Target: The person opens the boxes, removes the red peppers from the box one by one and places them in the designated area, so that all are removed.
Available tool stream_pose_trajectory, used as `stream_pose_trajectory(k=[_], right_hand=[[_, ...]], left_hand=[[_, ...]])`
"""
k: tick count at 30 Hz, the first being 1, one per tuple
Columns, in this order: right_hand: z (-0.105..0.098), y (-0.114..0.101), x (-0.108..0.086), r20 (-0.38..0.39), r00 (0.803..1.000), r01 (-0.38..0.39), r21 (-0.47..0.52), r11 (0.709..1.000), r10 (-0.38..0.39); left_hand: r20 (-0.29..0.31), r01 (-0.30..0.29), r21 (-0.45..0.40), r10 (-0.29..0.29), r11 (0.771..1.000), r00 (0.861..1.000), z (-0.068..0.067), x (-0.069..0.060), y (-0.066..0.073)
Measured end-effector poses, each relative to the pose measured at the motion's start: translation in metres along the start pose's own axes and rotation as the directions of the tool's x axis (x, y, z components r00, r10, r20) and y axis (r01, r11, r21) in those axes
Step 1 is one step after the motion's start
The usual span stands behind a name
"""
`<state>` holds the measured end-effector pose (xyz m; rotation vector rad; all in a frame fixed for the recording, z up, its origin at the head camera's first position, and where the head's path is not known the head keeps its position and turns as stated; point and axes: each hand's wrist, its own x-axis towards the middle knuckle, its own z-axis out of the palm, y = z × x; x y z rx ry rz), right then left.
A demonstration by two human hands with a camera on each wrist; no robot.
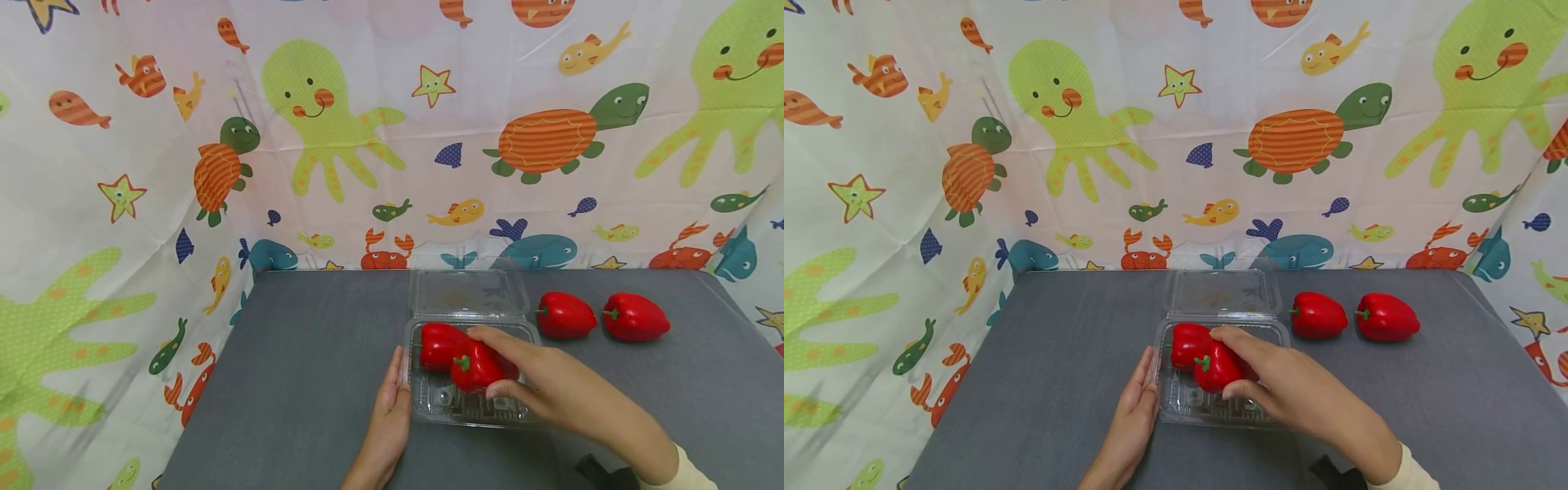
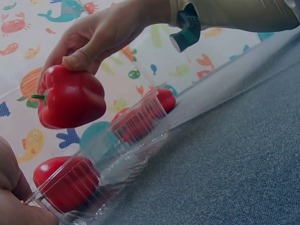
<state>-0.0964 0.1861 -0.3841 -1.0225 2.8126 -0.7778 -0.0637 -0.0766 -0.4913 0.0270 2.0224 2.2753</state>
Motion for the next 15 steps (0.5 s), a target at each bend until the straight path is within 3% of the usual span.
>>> stream_pose_trajectory(k=[15], right_hand=[[-0.013,0.009,-0.013,-0.097,0.995,0.015,-0.031,0.999,-0.018]], left_hand=[[0.003,0.007,-0.015,-0.007,1.0,1.0,0.0,0.0,0.002]])
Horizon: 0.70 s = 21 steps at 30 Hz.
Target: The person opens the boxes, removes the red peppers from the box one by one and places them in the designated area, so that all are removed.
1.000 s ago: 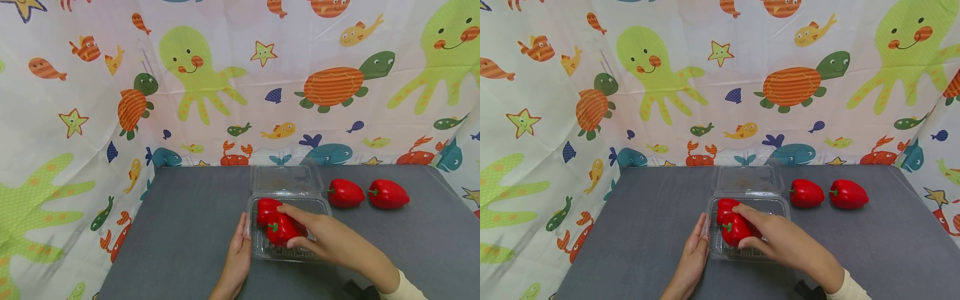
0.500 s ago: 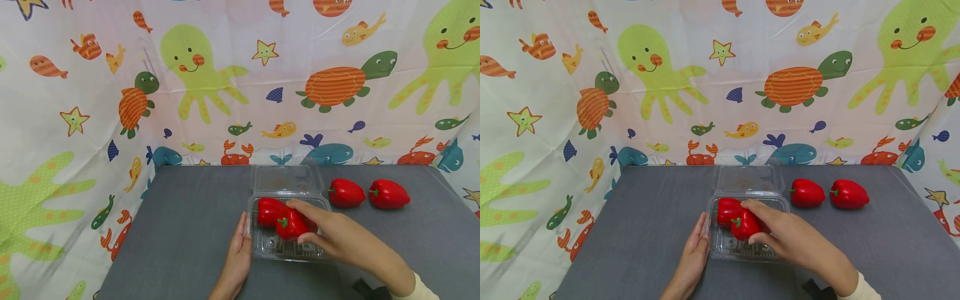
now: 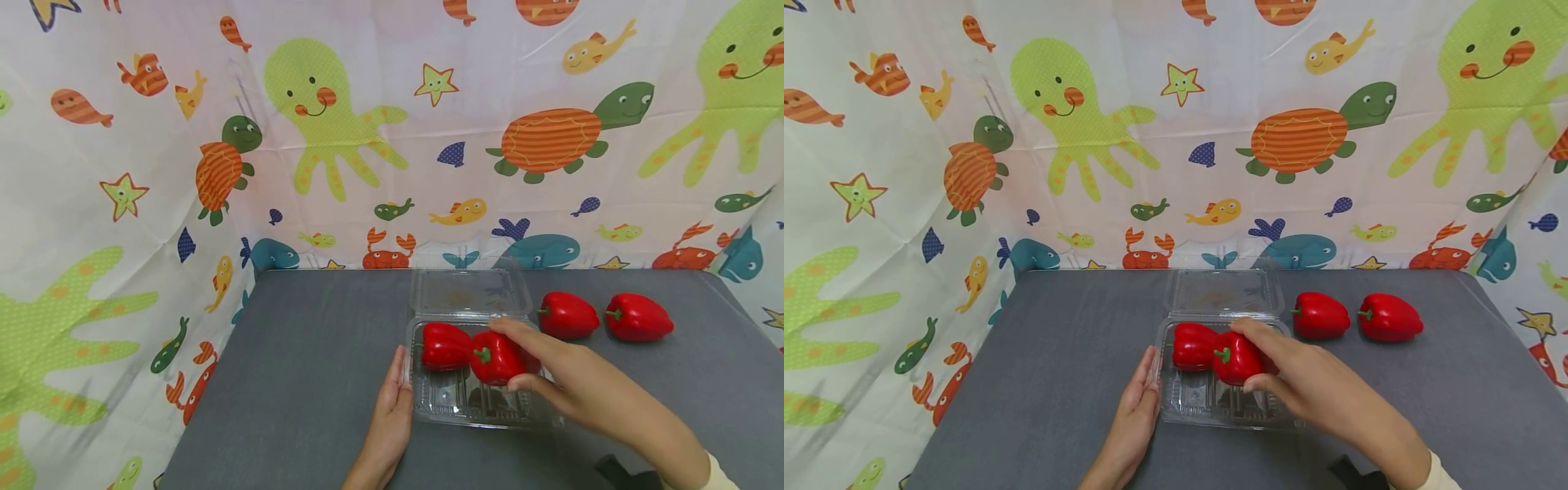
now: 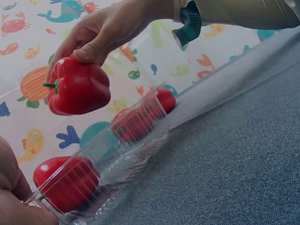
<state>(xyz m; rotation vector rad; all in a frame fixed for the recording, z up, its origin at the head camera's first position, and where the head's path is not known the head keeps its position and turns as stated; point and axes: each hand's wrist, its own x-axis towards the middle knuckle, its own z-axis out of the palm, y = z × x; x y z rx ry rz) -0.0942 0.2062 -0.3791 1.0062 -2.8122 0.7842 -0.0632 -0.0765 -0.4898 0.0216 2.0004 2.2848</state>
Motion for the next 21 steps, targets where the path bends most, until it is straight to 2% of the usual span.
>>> stream_pose_trajectory(k=[14,21], right_hand=[[-0.016,0.013,-0.014,0.015,0.996,-0.083,-0.038,0.996,0.084],[-0.022,0.02,-0.021,-0.008,0.992,-0.123,-0.087,0.989,0.123]], left_hand=[[0.009,0.009,0.011,-0.009,1.0,1.0,-0.001,-0.002,0.001],[0.003,0.01,0.007,-0.01,1.0,1.0,0.0,-0.002,0.003]])
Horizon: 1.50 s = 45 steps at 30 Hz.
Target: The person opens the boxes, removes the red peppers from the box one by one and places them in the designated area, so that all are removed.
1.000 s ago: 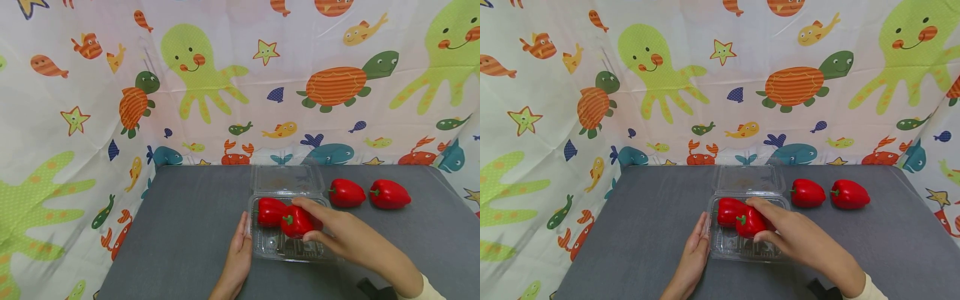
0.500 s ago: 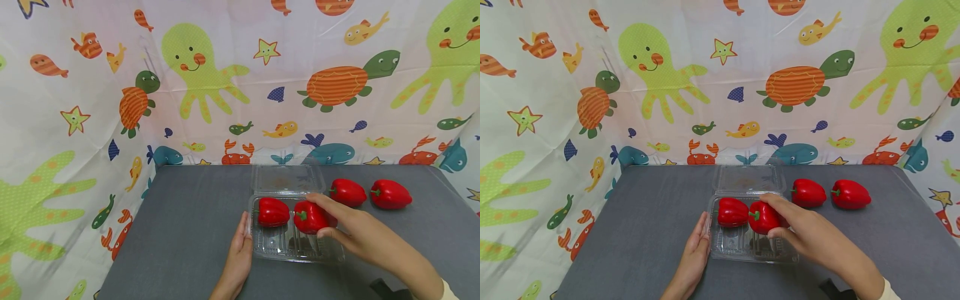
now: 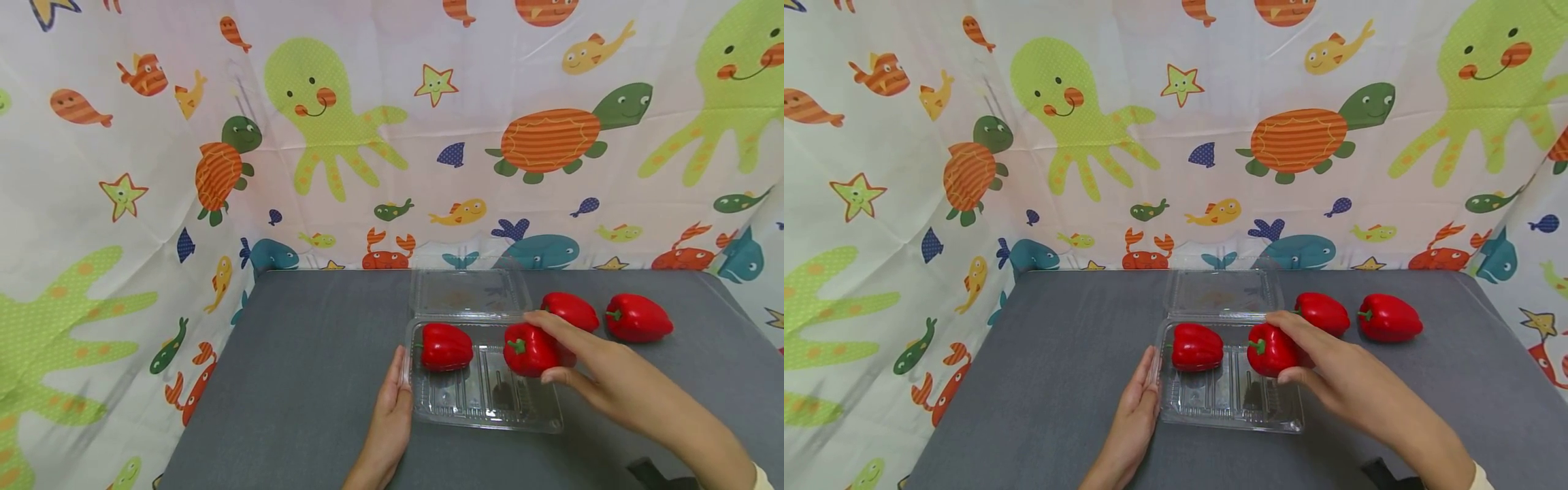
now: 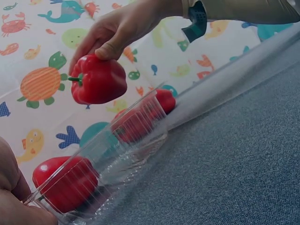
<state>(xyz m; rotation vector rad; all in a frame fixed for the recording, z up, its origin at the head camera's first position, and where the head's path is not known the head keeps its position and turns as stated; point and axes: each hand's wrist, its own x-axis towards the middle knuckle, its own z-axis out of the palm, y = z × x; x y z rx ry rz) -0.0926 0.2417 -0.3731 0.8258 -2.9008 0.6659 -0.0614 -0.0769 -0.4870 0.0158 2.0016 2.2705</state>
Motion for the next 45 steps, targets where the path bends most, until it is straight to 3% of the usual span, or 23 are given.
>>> stream_pose_trajectory(k=[16,23,30,45], right_hand=[[-0.003,0.02,-0.009,-0.026,0.998,-0.053,-0.05,0.997,0.052],[-0.002,0.028,-0.012,-0.064,0.998,-0.027,-0.085,0.996,0.022],[-0.002,0.037,-0.014,-0.09,0.996,-0.014,-0.12,0.993,0.003],[0.006,0.05,-0.017,-0.026,0.995,-0.099,-0.091,0.991,0.097]], left_hand=[[-0.008,0.008,0.002,-0.008,1.0,1.0,-0.001,0.001,-0.002],[-0.001,0.0,-0.006,0.0,1.0,1.0,-0.001,0.002,-0.003],[-0.001,0.028,-0.005,-0.028,1.0,1.0,-0.002,0.004,-0.003],[0.018,-0.004,-0.021,0.004,1.0,1.0,-0.002,0.0,-0.001]])
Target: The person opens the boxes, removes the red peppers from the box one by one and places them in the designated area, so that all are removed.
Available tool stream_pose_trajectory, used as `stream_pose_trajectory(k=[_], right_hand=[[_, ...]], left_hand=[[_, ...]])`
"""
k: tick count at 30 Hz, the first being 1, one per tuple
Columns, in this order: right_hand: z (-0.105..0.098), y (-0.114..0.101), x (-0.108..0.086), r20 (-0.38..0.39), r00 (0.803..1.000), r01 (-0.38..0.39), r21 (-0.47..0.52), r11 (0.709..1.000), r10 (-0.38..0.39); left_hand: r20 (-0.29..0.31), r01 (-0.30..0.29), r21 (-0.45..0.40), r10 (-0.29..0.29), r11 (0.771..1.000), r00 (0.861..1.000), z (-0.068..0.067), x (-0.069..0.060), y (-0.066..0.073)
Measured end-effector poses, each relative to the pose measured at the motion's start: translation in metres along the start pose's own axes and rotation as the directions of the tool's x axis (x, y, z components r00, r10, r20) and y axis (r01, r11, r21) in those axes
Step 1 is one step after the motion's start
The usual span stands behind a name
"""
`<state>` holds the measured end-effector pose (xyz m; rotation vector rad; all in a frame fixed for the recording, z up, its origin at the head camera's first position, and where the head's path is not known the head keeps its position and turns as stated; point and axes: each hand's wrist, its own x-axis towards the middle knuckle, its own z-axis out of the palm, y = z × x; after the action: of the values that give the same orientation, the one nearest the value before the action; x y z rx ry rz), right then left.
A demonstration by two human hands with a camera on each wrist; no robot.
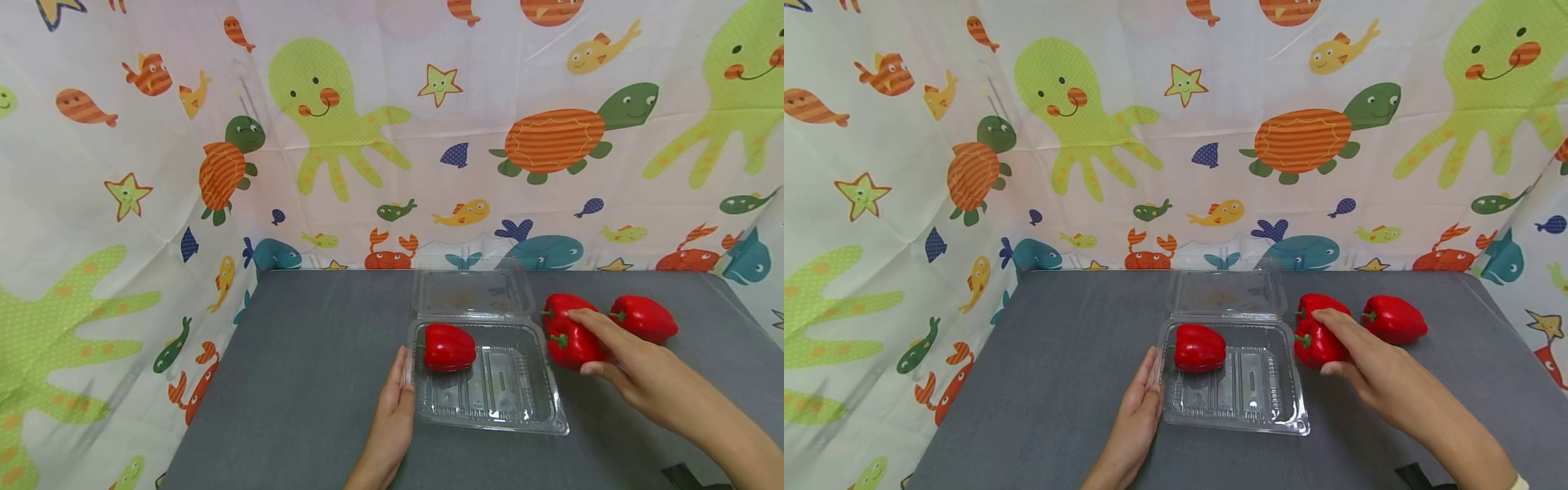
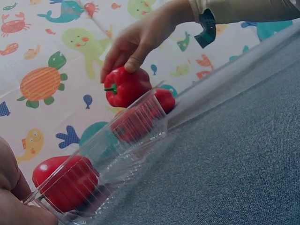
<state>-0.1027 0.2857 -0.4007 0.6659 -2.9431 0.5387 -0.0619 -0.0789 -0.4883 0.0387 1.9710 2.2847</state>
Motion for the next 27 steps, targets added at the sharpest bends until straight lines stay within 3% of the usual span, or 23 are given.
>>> stream_pose_trajectory(k=[11,27], right_hand=[[0.008,0.006,-0.001,0.049,0.998,-0.042,-0.009,0.999,0.042],[0.017,0.016,-0.003,0.092,0.995,-0.036,-0.013,0.999,0.037]], left_hand=[[0.007,-0.007,-0.012,0.007,1.0,1.0,-0.001,0.0,-0.001],[0.025,-0.009,-0.024,0.009,1.0,1.0,-0.002,0.001,-0.002]])
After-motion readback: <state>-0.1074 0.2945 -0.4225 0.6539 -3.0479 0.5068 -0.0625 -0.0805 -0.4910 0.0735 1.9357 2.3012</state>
